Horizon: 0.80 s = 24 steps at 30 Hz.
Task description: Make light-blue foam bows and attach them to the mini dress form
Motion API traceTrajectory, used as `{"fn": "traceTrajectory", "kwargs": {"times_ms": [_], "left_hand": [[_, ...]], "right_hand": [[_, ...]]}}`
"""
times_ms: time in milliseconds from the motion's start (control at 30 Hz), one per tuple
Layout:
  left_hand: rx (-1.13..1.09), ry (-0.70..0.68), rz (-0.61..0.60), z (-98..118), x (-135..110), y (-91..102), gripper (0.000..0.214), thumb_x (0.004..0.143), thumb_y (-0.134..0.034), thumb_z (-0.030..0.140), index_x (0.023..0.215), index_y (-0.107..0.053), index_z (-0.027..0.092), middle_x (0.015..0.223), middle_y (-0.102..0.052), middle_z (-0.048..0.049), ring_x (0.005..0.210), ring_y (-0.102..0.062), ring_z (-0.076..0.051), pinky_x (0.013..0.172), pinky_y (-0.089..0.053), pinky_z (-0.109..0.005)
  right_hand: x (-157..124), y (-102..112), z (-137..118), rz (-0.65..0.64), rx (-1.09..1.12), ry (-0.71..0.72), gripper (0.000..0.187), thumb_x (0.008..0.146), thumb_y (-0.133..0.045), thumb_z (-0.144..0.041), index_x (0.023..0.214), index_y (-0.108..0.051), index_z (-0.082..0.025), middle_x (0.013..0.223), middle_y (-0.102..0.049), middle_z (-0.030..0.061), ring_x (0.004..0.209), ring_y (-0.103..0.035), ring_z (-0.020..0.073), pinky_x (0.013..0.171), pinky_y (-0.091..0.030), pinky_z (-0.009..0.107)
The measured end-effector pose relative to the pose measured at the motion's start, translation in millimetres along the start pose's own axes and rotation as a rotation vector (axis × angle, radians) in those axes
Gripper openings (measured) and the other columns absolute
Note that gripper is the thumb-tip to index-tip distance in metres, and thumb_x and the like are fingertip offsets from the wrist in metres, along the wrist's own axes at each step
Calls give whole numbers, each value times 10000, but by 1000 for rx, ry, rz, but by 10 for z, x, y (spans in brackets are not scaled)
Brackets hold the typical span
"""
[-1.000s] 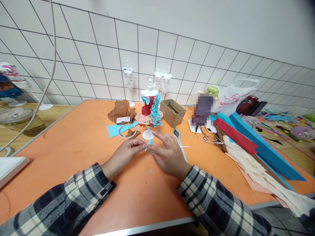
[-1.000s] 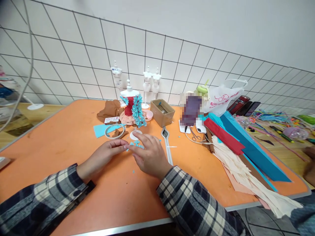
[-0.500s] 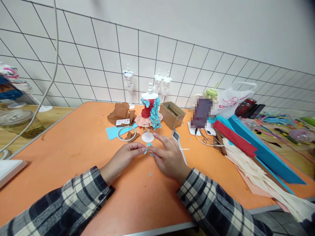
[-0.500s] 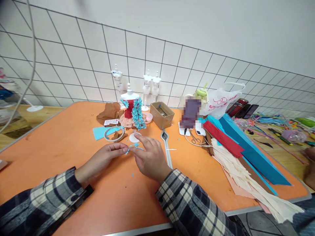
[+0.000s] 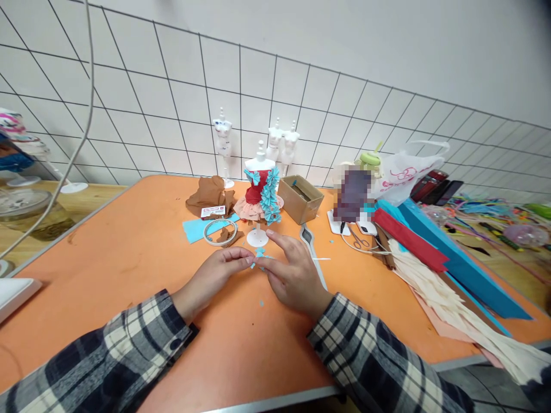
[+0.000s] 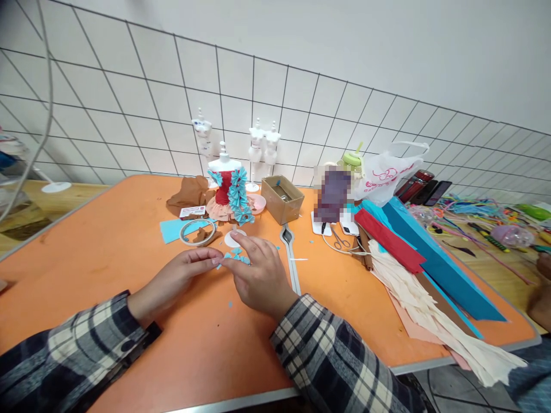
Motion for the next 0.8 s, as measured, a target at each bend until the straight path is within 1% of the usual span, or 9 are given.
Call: {"fn": "traceTrajectory", "kwargs": {"times_ms": [133, 267, 333, 400, 467, 533, 633, 700, 800], "left_hand": [[-70, 6, -16, -5, -19, -26, 188, 713, -734, 354, 801, -730, 188, 880, -721, -42, 904, -616, -227, 903, -417, -355], [-120, -29, -103, 29, -38, -80, 185, 755, -691, 340, 846, -734, 185, 933, -725, -63, 971, -617, -252, 938, -418, -373], [-71, -77, -152, 67, -52, -109, 190, 795, -649, 342, 878, -722, 187, 961, -716, -68, 995, -617, -254, 943, -428, -377], [54, -173, -154, 126, -67, -117, 195, 812, -640, 340, 938, -697, 203, 1000, -699, -62, 1016, -612, -249, 932, -445, -374], [258, -328, -87, 214, -94, -108, 240, 797, -672, 333, 1011, -673, 226, 1059, -683, -54, 1052, -600, -245, 946, -441, -377], [496, -510, 26, 316, -149, -102, 286, 766, -717, 337, 1034, -679, 246, 1084, -687, -49, 1079, -588, -253, 983, -406, -398], [784, -738, 168, 433, -257, -126, 176, 782, -715, 324, 954, -726, 290, 1021, -730, -27, 1101, -582, -273, 1011, -332, -445], [888, -837, 212, 481, -321, -141, 110, 817, -681, 283, 900, -741, 324, 965, -753, -3, 1111, -585, -276, 1015, -285, -466], [949, -930, 242, 537, -403, -134, 161, 828, -661, 236, 873, -743, 367, 903, -766, 23, 1091, -605, -267, 1018, -242, -471]], "right_hand": [[-11, -35, 36, -33, 4, -58, 301, 851, -566, -133, 1095, -664, -279, 1379, -513, 67, 1128, -537, 228, 907, -403, 400], [-16, -75, 81, -55, 113, -112, 167, 891, -575, -203, 1023, -667, -244, 972, -706, 34, 865, -602, 179, 814, -402, 360], [-17, -73, 118, -24, 202, -159, 88, 883, -602, -237, 930, -675, -227, 822, -697, 17, 803, -593, 171, 776, -405, 341], [-20, -58, 156, 26, 254, -209, 68, 869, -618, -246, 865, -680, -218, 788, -666, 22, 788, -579, 170, 743, -410, 325], [-25, -34, 182, 78, 252, -246, 80, 863, -617, -243, 852, -689, -212, 798, -625, 35, 789, -564, 172, 722, -415, 317], [-29, -13, 186, 115, 228, -263, 90, 862, -613, -247, 857, -697, -214, 805, -586, 39, 783, -550, 170, 708, -416, 313], [-24, 4, 133, 113, 191, -219, 110, 874, -600, -261, 840, -692, -213, 791, -578, 32, 765, -540, 164, 696, -410, 313], [-22, 24, 82, 105, 152, -179, 127, 885, -590, -270, 833, -690, -212, 789, -590, 33, 768, -541, 166, 701, -406, 319], [-24, 69, 19, 113, 121, -149, 138, 896, -580, -280, 842, -691, -220, 804, -610, 36, 791, -555, 169, 723, -412, 327]]}}
Point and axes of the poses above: each hand's wrist, its own x-axis towards the middle knuckle, its own y-axis out of the back of the hand, z = x × y, the point moved 6 cm from there along x, towards the middle knuckle
